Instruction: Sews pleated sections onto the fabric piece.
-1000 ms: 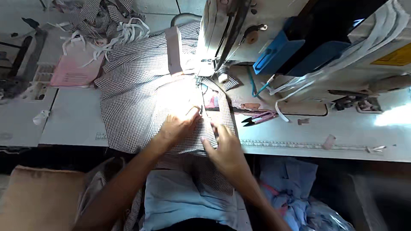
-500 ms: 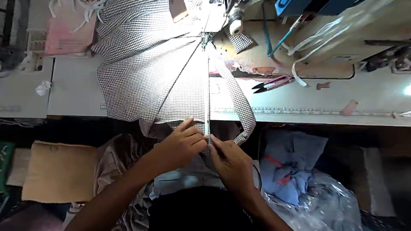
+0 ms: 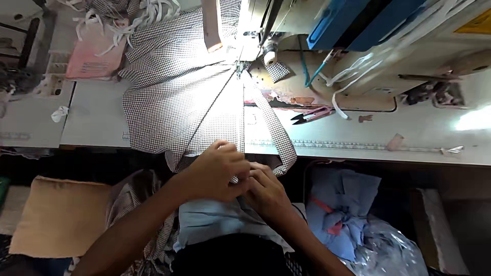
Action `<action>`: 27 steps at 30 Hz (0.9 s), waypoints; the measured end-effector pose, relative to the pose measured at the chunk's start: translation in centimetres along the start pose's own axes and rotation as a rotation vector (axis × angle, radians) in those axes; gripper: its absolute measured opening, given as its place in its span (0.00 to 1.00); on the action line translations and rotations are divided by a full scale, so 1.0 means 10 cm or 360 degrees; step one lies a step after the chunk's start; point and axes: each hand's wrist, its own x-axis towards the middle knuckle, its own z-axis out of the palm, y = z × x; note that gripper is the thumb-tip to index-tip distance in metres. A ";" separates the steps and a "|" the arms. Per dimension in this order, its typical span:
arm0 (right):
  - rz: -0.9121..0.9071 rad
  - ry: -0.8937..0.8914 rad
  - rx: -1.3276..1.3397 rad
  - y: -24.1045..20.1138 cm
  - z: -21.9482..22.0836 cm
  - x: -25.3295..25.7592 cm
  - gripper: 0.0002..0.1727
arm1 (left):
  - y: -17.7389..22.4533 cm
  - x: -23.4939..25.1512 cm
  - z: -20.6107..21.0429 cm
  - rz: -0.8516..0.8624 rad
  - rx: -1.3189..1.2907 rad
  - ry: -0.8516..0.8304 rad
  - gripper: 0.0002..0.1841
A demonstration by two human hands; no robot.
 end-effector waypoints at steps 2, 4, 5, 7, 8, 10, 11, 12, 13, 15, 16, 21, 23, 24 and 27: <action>-0.0041 0.0035 0.0019 0.03 0.05 0.02 0.08 | -0.16 0.36 -0.04 -0.0079 0.0077 0.0142 0.17; -0.0049 -0.0022 0.0010 0.01 0.05 0.04 0.08 | -0.35 0.80 -0.02 -0.0238 0.0169 0.0048 0.18; -0.0049 -0.0045 -0.0003 0.00 0.06 0.05 0.08 | -0.48 1.01 0.05 -0.0273 0.0154 0.0019 0.19; -0.0037 -0.0078 -0.0008 -0.01 0.05 0.06 0.08 | -0.74 1.34 0.22 -0.0246 0.0134 0.0020 0.23; -0.0032 -0.0089 -0.0001 0.00 0.03 0.07 0.08 | -0.80 1.43 0.24 -0.0218 0.0110 -0.0025 0.27; -0.0031 -0.0095 0.0018 0.01 0.02 0.07 0.08 | -0.72 1.40 0.18 -0.0216 0.0054 -0.0095 0.30; -0.0031 -0.0099 0.0028 0.01 0.02 0.06 0.08 | -0.61 1.27 0.13 -0.0238 0.0044 -0.0077 0.30; -0.0030 -0.0099 0.0039 0.02 0.02 0.06 0.08 | -0.50 1.07 0.08 -0.0269 0.0073 -0.0042 0.28; -0.0031 -0.0094 0.0052 0.02 0.03 0.05 0.08 | -0.41 0.82 0.06 -0.0304 0.0147 0.0019 0.25; -0.0027 -0.0085 0.0029 0.03 0.03 0.06 0.09 | -0.39 0.31 0.11 -0.0282 0.0279 0.0181 0.16; -0.0015 -0.0087 0.0021 0.03 0.03 0.06 0.10 | -0.42 0.10 0.14 -0.0269 0.0263 0.0187 0.16; 0.0014 -0.0078 0.0014 0.01 0.00 0.07 0.10 | -0.53 -0.21 0.12 -0.0204 0.0142 0.0104 0.17; 0.0026 -0.0066 0.0000 0.05 -0.03 0.12 0.10 | -0.58 -0.15 0.09 -0.0193 0.0131 0.0064 0.18; 0.0037 -0.0068 -0.0010 0.08 -0.03 0.14 0.10 | -0.62 -0.11 0.07 -0.0190 0.0129 0.0037 0.19; 0.0051 -0.0064 -0.0067 0.21 -0.04 0.26 0.10 | -0.75 -0.02 0.01 -0.0157 0.0115 -0.0028 0.21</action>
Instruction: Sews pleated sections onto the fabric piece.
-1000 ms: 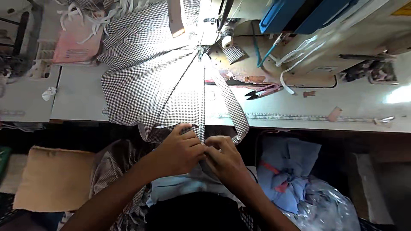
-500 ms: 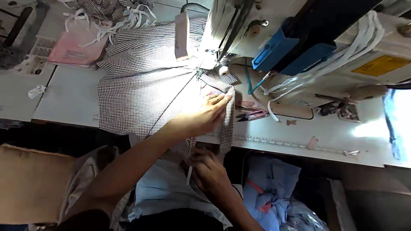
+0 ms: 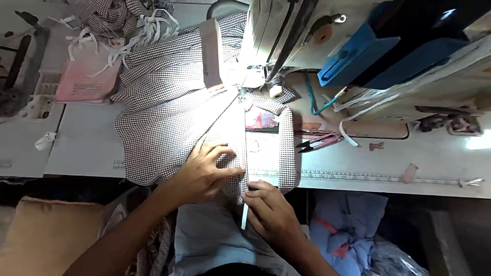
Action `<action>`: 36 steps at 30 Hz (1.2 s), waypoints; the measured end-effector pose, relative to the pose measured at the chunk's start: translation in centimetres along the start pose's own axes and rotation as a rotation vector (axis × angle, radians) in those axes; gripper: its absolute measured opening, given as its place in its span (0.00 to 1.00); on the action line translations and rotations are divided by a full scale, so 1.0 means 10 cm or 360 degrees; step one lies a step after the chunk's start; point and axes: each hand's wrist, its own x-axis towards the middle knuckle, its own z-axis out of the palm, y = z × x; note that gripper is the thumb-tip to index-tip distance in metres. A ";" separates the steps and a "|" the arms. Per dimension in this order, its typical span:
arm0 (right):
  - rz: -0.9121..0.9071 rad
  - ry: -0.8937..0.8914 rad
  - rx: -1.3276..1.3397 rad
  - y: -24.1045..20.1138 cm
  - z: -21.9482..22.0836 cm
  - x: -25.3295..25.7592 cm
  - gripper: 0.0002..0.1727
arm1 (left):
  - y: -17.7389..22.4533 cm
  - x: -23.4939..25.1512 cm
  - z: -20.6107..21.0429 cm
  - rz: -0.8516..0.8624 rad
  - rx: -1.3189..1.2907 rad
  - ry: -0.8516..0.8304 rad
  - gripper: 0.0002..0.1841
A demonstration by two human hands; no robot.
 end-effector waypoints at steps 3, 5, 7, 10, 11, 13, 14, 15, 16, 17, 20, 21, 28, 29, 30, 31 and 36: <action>-0.0008 -0.0017 -0.0023 0.12 -0.01 0.15 0.10 | -0.14 0.11 -0.05 0.0063 0.0028 -0.0022 0.21; -0.0031 -0.0022 -0.0015 0.20 -0.01 0.27 0.10 | -0.24 0.18 -0.08 0.0143 0.0077 -0.0006 0.21; -0.0046 -0.0042 0.0006 0.29 -0.02 0.39 0.10 | -0.35 0.27 -0.11 0.0216 0.0118 0.0011 0.21; -0.0078 -0.0106 -0.0001 0.41 -0.04 0.58 0.10 | -0.52 0.39 -0.16 0.0309 0.0163 -0.0022 0.22; -0.0095 -0.0127 -0.0006 0.44 -0.05 0.65 0.11 | -0.57 0.43 -0.18 0.0335 0.0191 -0.0027 0.22; -0.0130 -0.0143 -0.0024 0.50 -0.04 0.77 0.11 | -0.68 0.51 -0.23 0.0381 0.0238 -0.0021 0.22; -0.0153 -0.0145 -0.0032 0.54 -0.04 0.83 0.11 | -0.74 0.56 -0.26 0.0408 0.0242 -0.0012 0.22; -0.0178 -0.0151 -0.0038 0.58 -0.03 0.88 0.11 | -0.79 0.61 -0.29 0.0434 0.0263 0.0003 0.23; -0.0199 -0.0167 -0.0041 0.62 -0.03 0.94 0.11 | -0.84 0.66 -0.31 0.0470 0.0267 0.0033 0.22; -0.0218 -0.0183 -0.0038 0.65 -0.03 1.00 0.10 | -0.90 0.70 -0.32 0.0500 0.0274 0.0053 0.22; -0.0235 -0.0197 -0.0071 0.75 -0.03 1.17 0.11 | -1.06 0.83 -0.35 0.0539 0.0320 0.0043 0.23; -0.0235 -0.0191 -0.0086 0.78 -0.03 1.22 0.11 | -1.11 0.87 -0.36 0.0552 0.0332 0.0046 0.23; -0.0181 -0.0123 -0.0183 0.93 0.01 1.56 0.10 | -1.47 1.11 -0.48 0.0882 0.0578 0.0216 0.17; -0.0151 -0.0115 -0.0157 0.94 0.02 1.58 0.10 | -1.50 1.12 -0.50 0.0923 0.0724 0.0277 0.14; -0.0120 -0.0102 -0.0125 0.93 0.02 1.60 0.09 | -1.48 1.10 -0.52 0.0895 0.0835 0.0310 0.14; -0.0093 -0.0080 -0.0105 0.93 0.01 1.62 0.09 | -1.39 1.06 -0.53 0.0771 0.0860 0.0327 0.16; -0.0052 -0.0030 -0.0069 0.93 0.03 1.68 0.08 | -0.40 0.82 -0.32 0.0026 0.0456 0.0508 0.23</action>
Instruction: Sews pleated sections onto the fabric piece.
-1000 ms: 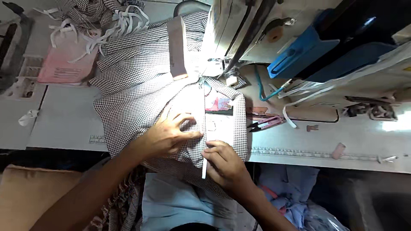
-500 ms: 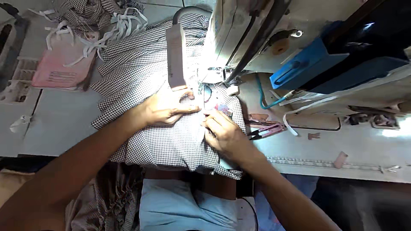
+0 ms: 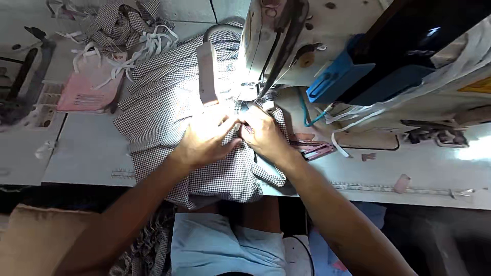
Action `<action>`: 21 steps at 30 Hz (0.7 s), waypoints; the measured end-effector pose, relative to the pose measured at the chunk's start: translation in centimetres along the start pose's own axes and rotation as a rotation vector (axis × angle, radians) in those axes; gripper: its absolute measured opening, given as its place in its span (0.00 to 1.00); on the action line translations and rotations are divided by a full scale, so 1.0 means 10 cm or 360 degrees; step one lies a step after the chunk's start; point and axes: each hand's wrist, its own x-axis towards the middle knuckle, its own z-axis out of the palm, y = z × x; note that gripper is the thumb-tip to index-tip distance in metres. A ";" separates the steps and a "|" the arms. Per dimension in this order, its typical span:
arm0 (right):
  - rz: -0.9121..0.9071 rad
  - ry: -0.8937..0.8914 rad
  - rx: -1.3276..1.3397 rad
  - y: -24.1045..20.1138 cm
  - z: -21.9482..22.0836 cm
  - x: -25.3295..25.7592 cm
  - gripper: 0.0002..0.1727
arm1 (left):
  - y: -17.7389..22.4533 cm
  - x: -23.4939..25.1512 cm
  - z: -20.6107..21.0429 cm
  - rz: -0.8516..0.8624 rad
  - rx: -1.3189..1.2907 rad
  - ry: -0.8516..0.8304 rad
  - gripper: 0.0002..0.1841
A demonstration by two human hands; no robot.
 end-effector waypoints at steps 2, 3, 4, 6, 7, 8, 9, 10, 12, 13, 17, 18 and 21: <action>-0.0045 0.0033 -0.0003 0.08 0.08 0.03 0.08 | 0.16 -0.05 0.07 -0.0143 -0.0051 0.0078 0.13; -0.0077 0.0043 -0.0006 0.11 0.10 0.04 0.08 | 0.22 -0.05 0.10 -0.0220 -0.0046 0.0091 0.13; -0.0093 0.0032 -0.0008 0.12 0.09 0.05 0.09 | 0.25 -0.03 0.10 -0.0295 -0.0026 0.0093 0.13; -0.0032 -0.0018 -0.0052 0.03 -0.02 0.00 0.09 | 0.33 0.00 0.12 -0.0447 -0.0014 0.0124 0.13; 0.0087 -0.0062 -0.0103 -0.13 -0.14 -0.09 0.11 | 0.39 -0.01 0.15 -0.0528 -0.0044 0.0149 0.12; 0.0270 -0.0078 -0.0179 -0.32 -0.25 -0.20 0.16 | 0.47 -0.03 0.17 -0.0613 -0.0108 0.0155 0.11; 0.0471 -0.0034 -0.0242 -0.52 -0.34 -0.33 0.21 | 0.52 -0.06 0.21 -0.0660 -0.0156 0.0174 0.11; 0.0624 0.0048 -0.0296 -0.71 -0.39 -0.50 0.22 | 0.57 -0.09 0.26 -0.0684 -0.0202 0.0179 0.10; 0.0782 0.0053 -0.0461 -0.94 -0.39 -0.86 0.23 | 0.61 -0.17 0.36 -0.0667 -0.0264 0.0159 0.10; 0.0822 -0.0022 -0.0536 -1.01 -0.36 -1.01 0.23 | 0.62 -0.20 0.38 -0.0643 -0.0271 0.0099 0.11; 0.0816 0.0059 -0.0392 -1.10 -0.19 -1.19 0.13 | 0.49 -0.25 0.35 -0.0324 -0.0273 -0.0021 0.13; 0.0816 0.0102 -0.0268 -1.15 -0.16 -1.19 0.12 | 0.42 -0.27 0.33 -0.0201 -0.0301 -0.0032 0.13; 0.0953 0.0117 0.0172 -1.29 -0.10 -1.27 0.13 | 0.39 -0.45 0.19 0.0161 -0.0398 -0.0155 0.11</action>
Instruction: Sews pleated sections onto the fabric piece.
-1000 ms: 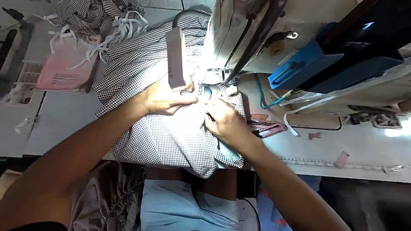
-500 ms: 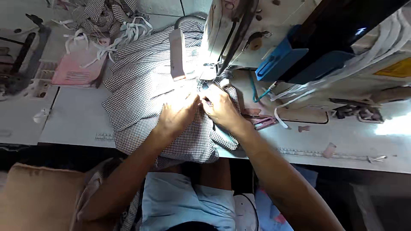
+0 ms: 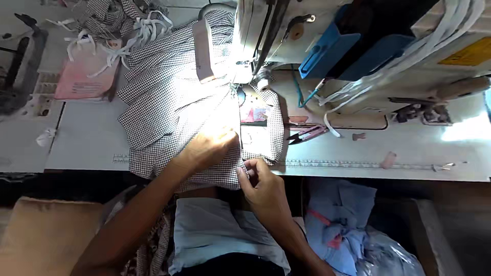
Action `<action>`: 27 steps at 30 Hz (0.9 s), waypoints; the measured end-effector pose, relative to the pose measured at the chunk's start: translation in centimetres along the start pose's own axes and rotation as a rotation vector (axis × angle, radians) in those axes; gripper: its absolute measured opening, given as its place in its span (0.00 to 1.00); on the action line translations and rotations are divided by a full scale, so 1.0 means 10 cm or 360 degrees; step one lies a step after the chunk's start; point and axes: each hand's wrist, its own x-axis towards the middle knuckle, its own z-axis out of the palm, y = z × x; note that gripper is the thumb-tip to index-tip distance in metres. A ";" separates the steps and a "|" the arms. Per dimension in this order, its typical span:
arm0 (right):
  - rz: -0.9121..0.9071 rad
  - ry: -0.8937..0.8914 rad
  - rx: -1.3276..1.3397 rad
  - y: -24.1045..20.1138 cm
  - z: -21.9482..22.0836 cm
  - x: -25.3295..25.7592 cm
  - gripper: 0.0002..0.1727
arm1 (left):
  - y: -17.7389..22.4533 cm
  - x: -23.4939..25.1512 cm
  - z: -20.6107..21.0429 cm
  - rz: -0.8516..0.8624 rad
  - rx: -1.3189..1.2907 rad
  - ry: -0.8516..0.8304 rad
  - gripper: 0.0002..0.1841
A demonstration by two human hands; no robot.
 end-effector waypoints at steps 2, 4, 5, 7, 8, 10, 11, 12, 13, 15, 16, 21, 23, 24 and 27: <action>0.0037 0.0040 0.0103 0.04 0.05 -0.08 0.14 | 0.20 -0.17 -0.08 0.0103 -0.0102 -0.0126 0.11; 0.0028 0.0069 0.0146 0.10 0.06 -0.17 0.15 | 0.46 -0.37 -0.10 0.0033 -0.0153 -0.0140 0.13; 0.0010 0.0062 0.0165 0.13 0.05 -0.22 0.15 | 0.58 -0.46 -0.08 -0.0043 -0.0179 -0.0118 0.13; -0.0042 0.0057 0.0181 0.17 0.03 -0.31 0.16 | 0.74 -0.56 -0.07 -0.0175 -0.0190 -0.0097 0.13; -0.0067 0.0067 0.0176 0.17 0.02 -0.34 0.15 | 0.79 -0.59 -0.05 -0.0210 -0.0184 -0.0100 0.13; -0.0143 0.0079 0.0183 0.21 0.00 -0.38 0.14 | 0.86 -0.60 -0.04 -0.0218 -0.0190 -0.0144 0.12; -0.0185 0.0069 0.0202 0.22 -0.01 -0.38 0.13 | 0.87 -0.61 -0.05 -0.0202 -0.0198 -0.0166 0.12; -0.0220 0.0046 0.0236 0.25 -0.01 -0.38 0.13 | 0.87 -0.61 -0.06 -0.0184 -0.0207 -0.0193 0.13; -0.0252 0.0007 0.0279 0.27 -0.02 -0.37 0.13 | 0.87 -0.62 -0.08 -0.0164 -0.0213 -0.0219 0.13; -0.0316 -0.0111 0.0321 0.31 -0.03 -0.33 0.13 | 0.88 -0.64 -0.11 -0.0147 -0.0258 -0.0264 0.13; -0.0358 -0.0183 0.0294 0.33 -0.04 -0.31 0.15 | 0.88 -0.65 -0.11 -0.0154 -0.0292 -0.0266 0.13; -0.0538 -0.0251 -0.0083 0.26 -0.09 -0.22 0.12 | 0.89 -0.62 -0.11 -0.0322 -0.0443 -0.0148 0.13; -0.0596 -0.0187 -0.0164 0.27 -0.05 -0.21 0.10 | 0.87 -0.58 -0.13 -0.0386 -0.0404 -0.0059 0.13; -0.0641 -0.0158 -0.0173 0.30 -0.02 -0.21 0.09 | 0.85 -0.55 -0.15 -0.0409 -0.0342 -0.0024 0.13; -0.0800 -0.0147 -0.0133 0.38 0.02 -0.17 0.10 | 0.70 -0.49 -0.15 -0.0411 0.0048 -0.0157 0.20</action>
